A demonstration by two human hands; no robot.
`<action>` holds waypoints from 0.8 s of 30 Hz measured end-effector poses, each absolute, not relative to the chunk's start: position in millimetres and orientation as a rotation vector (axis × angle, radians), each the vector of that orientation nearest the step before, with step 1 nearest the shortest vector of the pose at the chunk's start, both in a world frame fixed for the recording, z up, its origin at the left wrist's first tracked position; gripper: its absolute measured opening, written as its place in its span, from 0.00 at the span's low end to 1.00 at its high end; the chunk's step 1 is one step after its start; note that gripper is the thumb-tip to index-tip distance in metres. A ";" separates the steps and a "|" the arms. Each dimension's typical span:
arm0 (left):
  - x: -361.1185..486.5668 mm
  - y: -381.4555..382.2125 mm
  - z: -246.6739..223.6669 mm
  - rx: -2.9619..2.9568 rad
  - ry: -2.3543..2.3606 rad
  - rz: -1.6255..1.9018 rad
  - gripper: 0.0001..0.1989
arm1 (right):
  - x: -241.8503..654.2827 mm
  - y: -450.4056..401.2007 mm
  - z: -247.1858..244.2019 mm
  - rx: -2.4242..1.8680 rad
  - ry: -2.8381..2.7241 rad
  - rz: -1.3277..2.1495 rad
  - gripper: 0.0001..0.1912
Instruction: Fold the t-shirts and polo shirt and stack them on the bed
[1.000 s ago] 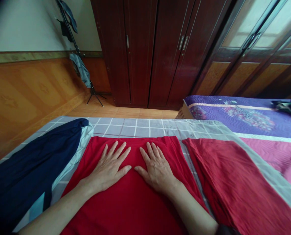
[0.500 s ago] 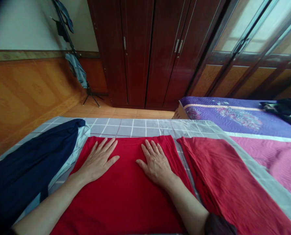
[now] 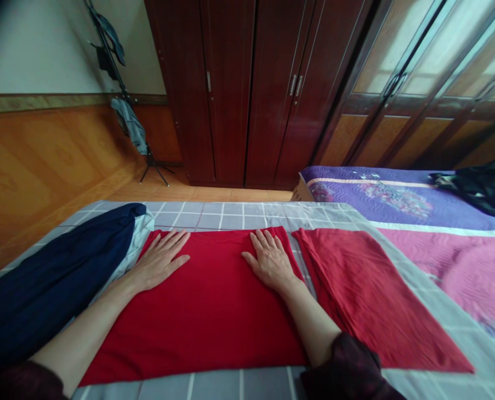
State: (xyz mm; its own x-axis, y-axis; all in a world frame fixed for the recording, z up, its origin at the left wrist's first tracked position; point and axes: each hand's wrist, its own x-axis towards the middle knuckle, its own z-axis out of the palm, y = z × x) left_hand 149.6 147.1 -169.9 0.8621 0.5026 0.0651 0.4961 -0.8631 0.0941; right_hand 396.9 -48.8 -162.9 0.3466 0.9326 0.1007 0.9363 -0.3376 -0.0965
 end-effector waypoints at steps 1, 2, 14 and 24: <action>148.3 146.4 -167.5 2.962 0.829 0.141 0.33 | 397.0 -48.8 -163.0 -2.468 -1.713 -0.039 0.33; 146.5 143.5 -163.8 2.968 0.855 0.153 0.33 | 397.2 -48.7 -163.3 -2.472 -1.707 -0.038 0.33; 47.3 66.9 -160.0 3.137 0.395 0.071 0.35 | 401.0 -48.7 -171.6 -2.473 -1.716 -0.084 0.34; 57.6 79.6 -137.6 3.071 0.484 0.168 0.31 | 400.2 -47.9 -168.7 -2.466 -1.698 -0.070 0.34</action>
